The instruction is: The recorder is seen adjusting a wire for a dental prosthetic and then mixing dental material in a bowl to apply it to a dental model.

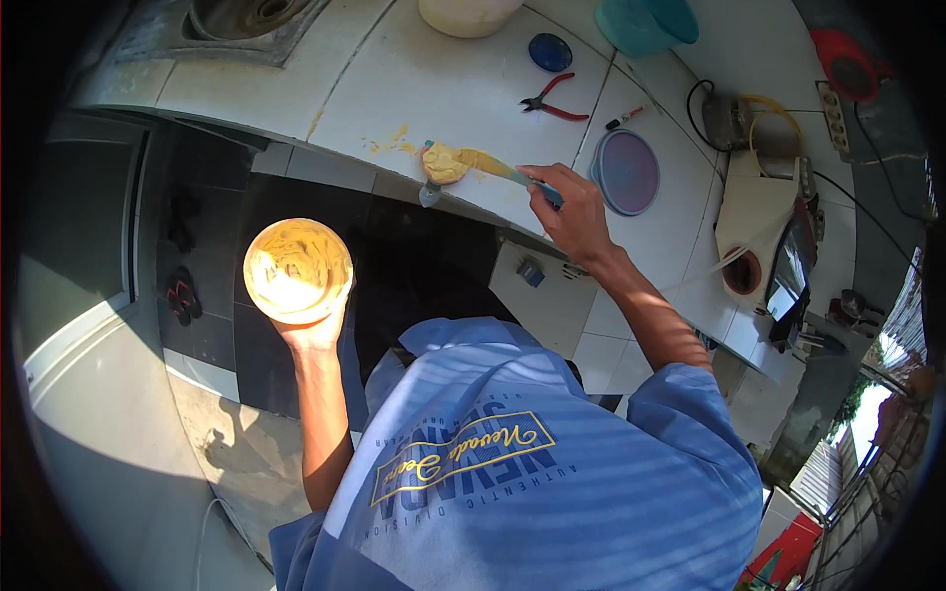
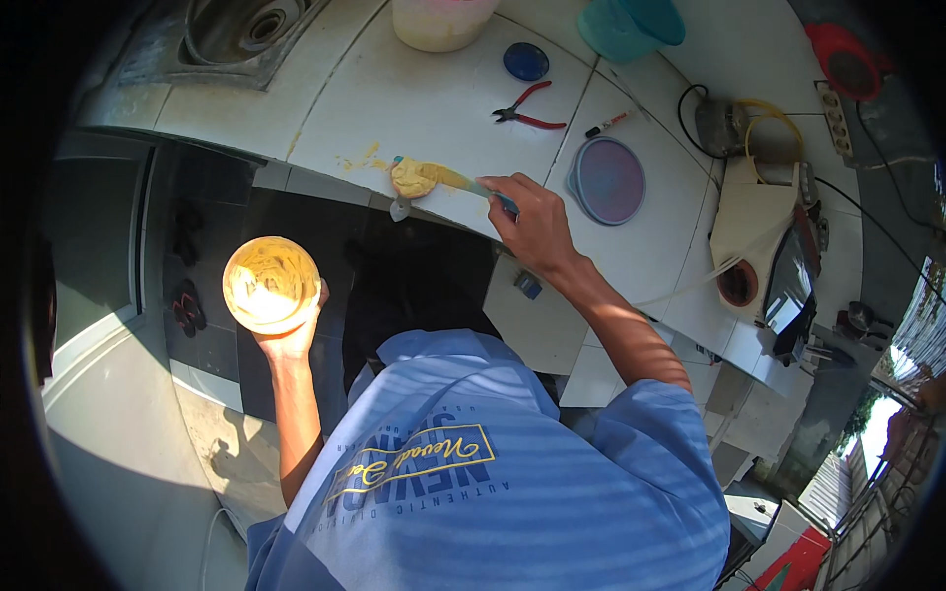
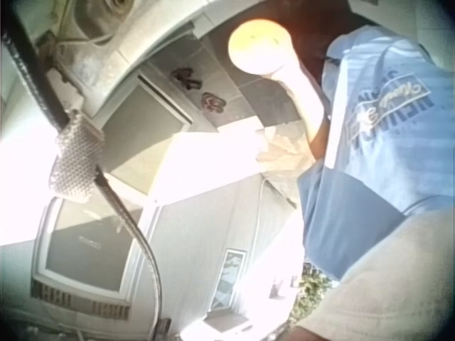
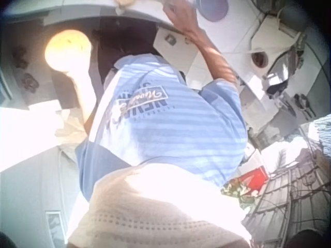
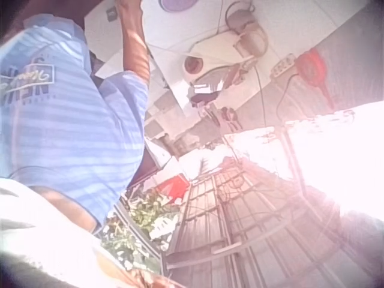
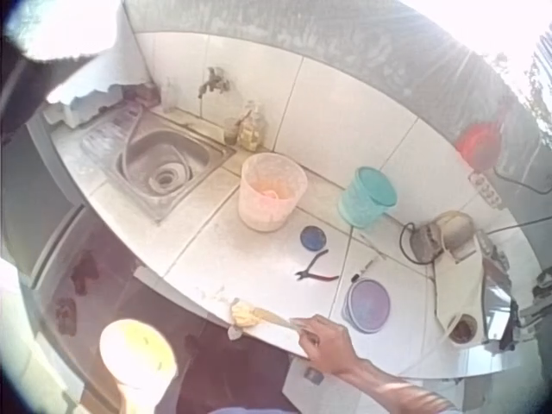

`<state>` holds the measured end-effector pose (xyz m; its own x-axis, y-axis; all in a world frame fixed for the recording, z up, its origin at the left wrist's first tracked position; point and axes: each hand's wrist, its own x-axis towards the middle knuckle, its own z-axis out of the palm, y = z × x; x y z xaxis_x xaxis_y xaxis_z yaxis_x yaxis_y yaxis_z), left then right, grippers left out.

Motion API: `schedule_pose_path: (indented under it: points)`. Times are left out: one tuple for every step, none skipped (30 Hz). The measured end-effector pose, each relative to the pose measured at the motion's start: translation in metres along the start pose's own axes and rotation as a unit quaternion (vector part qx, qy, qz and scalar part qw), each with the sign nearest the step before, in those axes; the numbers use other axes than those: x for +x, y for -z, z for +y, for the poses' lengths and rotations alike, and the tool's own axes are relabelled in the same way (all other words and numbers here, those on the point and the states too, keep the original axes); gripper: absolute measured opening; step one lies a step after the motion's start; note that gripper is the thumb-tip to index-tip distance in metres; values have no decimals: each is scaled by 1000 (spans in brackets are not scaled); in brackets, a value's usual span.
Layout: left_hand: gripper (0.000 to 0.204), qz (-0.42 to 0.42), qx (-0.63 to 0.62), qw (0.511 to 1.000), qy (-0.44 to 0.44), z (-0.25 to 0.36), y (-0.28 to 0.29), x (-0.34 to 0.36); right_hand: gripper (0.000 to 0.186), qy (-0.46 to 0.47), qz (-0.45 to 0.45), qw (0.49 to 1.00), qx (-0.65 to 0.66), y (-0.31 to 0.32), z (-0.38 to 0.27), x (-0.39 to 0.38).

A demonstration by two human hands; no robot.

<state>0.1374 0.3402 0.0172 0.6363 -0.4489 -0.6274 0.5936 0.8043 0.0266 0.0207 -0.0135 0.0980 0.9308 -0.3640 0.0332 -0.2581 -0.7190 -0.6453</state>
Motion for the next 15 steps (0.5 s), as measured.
schedule_pose_path:
  points:
    - [58, -33, 10, 999, 17, -1, -4, -1, 24, 5, -1, 1000, 10, 6, -6, 0]
    - [53, -10, 13, 1000, -1, -1, -2, 1, 23, -16, 10, 997, 70, 13, -14, 0]
    - [51, -50, -1, 998, 25, -8, -12, 2, 21, -42, 27, 991, 125, 20, -23, 0]
    - [50, -36, 21, 999, 17, -15, -24, 1, 21, -37, 30, 990, 131, 24, -37, 0]
    - [49, -23, 43, 999, 13, -19, -36, 2, 22, -2, -14, 993, 120, 31, -52, 0]
    - [49, -97, 41, 993, 59, -17, -41, 4, 23, 33, -58, 992, 106, 40, -66, 3]
    - [51, -55, 53, 997, 33, -19, -49, 9, 22, 96, -127, 987, 27, 47, -81, 11]
    - [52, -89, 96, 990, 53, -23, -66, 5, 22, 143, -156, 976, -40, 52, -94, 16]
    - [52, -124, 138, 980, 76, -27, -81, 2, 22, 186, -183, 959, -110, 54, -104, 19]
    - [52, -135, 143, 977, 82, -30, -88, 7, 22, 183, -171, 961, -116, 53, -109, 23]
    - [53, -124, 173, 972, 95, -32, -95, 12, 24, 264, -162, 937, -160, 52, -114, 32]
    - [53, -114, 203, 966, 109, -36, -106, 15, 26, 340, -152, 905, -206, 51, -117, 40]
    - [52, -56, 252, 961, 94, -43, -116, 13, 26, 336, -142, 906, -213, 51, -120, 46]
    - [52, -69, 250, 961, 98, -50, -124, 11, 30, 391, -97, 875, -268, 52, -124, 51]
    - [51, -81, 249, 960, 103, -55, -129, 11, 37, 442, -52, 836, -321, 53, -124, 55]
